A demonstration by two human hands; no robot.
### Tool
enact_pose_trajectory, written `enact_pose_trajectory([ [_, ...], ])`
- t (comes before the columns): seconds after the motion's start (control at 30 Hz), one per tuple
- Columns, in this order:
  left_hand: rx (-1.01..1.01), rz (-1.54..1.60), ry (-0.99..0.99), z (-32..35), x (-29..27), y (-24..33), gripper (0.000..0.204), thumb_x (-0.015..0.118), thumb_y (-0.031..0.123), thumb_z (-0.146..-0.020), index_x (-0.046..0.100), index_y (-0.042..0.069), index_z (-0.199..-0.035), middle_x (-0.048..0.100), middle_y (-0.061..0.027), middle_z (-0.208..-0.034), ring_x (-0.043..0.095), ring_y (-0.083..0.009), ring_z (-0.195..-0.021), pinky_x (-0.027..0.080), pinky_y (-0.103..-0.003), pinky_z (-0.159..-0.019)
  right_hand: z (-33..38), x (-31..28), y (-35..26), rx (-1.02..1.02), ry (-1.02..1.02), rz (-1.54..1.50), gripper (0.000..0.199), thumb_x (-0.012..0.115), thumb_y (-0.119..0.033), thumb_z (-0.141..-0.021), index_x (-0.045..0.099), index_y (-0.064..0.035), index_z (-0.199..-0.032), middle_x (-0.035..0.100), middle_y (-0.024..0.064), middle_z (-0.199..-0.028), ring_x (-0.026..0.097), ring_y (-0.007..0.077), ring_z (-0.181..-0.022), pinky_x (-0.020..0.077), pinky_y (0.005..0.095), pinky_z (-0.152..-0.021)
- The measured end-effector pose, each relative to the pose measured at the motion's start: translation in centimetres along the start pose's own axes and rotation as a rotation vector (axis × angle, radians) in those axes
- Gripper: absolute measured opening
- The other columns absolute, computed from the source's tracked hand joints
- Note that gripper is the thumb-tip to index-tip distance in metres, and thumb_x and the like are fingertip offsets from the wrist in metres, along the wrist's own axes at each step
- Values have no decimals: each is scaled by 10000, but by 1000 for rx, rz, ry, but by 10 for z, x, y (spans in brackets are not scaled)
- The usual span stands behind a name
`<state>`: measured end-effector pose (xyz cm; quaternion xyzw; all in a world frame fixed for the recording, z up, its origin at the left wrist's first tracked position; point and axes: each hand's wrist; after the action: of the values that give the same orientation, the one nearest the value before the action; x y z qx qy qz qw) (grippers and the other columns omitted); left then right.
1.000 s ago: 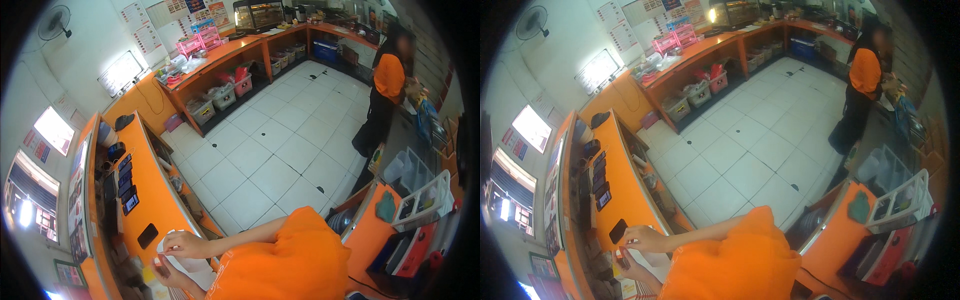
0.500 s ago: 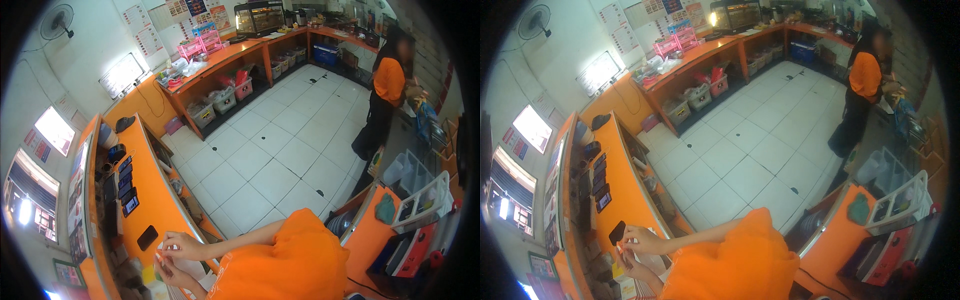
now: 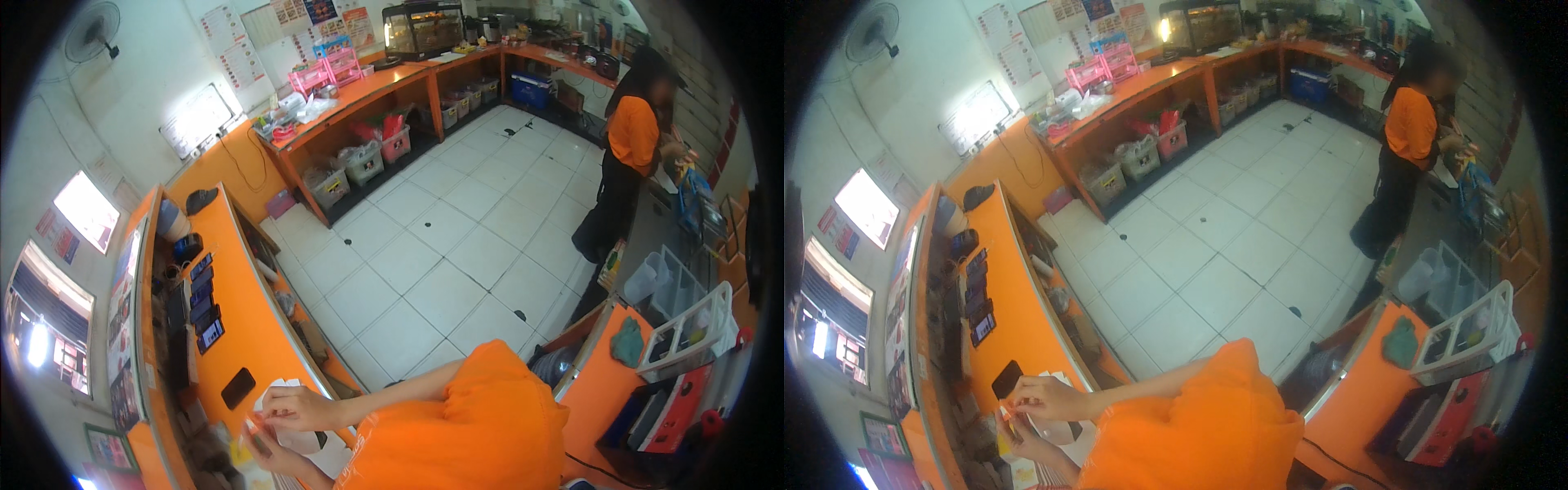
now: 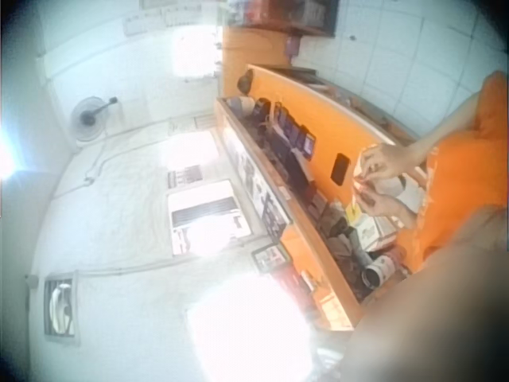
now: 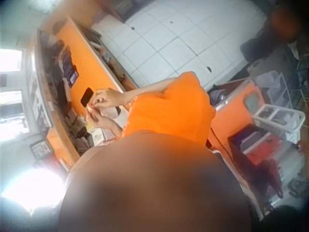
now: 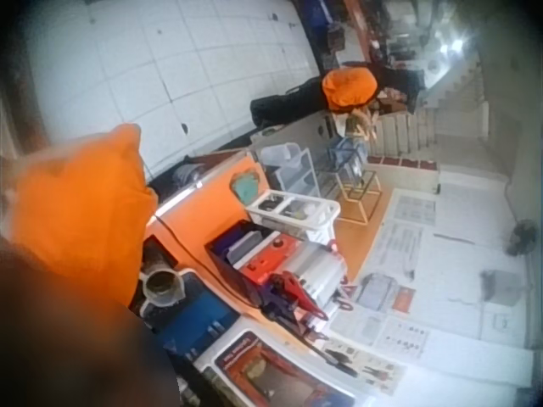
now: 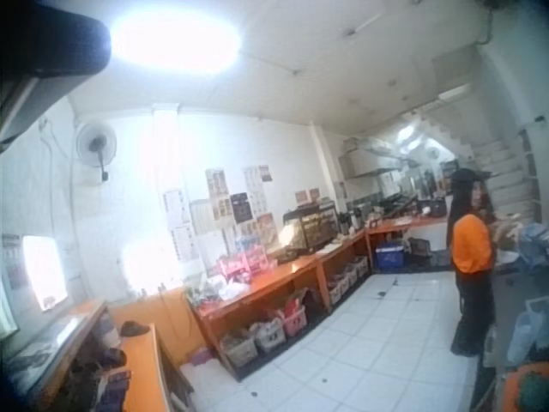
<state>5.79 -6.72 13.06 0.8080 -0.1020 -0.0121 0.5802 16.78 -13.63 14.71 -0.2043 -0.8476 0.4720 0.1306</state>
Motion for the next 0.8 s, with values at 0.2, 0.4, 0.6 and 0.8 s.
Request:
enact_pose_trajectory([
  [0.2, 20, 84, -39, 10, 3, -8, 320, 496, -27, -934, 570, -35, -1245, 618, -141, -1170, 612, -202, -1026, 510, -296, -883, -2, 6, 12, -384, 96, 233, 118, 662, -89, -836, 677, -56, -949, 626, 61, -995, 603, 268, -935, 507, 362, -794],
  [0.4, -55, -112, -164, 16, -2, 6, 403, 553, 47, -935, 522, -6, -1332, 649, -107, -1132, 615, -166, -1009, 511, -292, -859, -19, -3, 13, -271, -126, 525, 369, 645, -72, -828, 585, -49, -1191, 640, 126, -1115, 612, 313, -1043, 538, 379, -824],
  [0.6, -122, -341, -172, 22, -33, 44, 563, 702, 142, -843, 474, 73, -1353, 614, -129, -1001, 615, -247, -931, 500, -347, -859, -38, -35, 39, 78, -125, 611, 322, 470, -130, -969, 539, 4, -1253, 686, 183, -998, 678, 327, -850, 538, 396, -739],
  [0.8, 180, -407, -154, 27, -64, 32, 546, 728, 216, -813, 527, 90, -1305, 528, -68, -953, 559, -233, -961, 485, -358, -829, -33, -17, 55, 161, -390, 373, 392, 401, -251, -1032, 509, 33, -1280, 661, 204, -1065, 660, 281, -951, 508, 355, -830],
])
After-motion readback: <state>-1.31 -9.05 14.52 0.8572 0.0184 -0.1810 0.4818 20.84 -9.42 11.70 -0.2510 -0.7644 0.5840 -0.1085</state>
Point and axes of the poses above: each hand's wrist, its own z-axis away from the middle knuckle, its own x-axis out of the palm, y = z × x
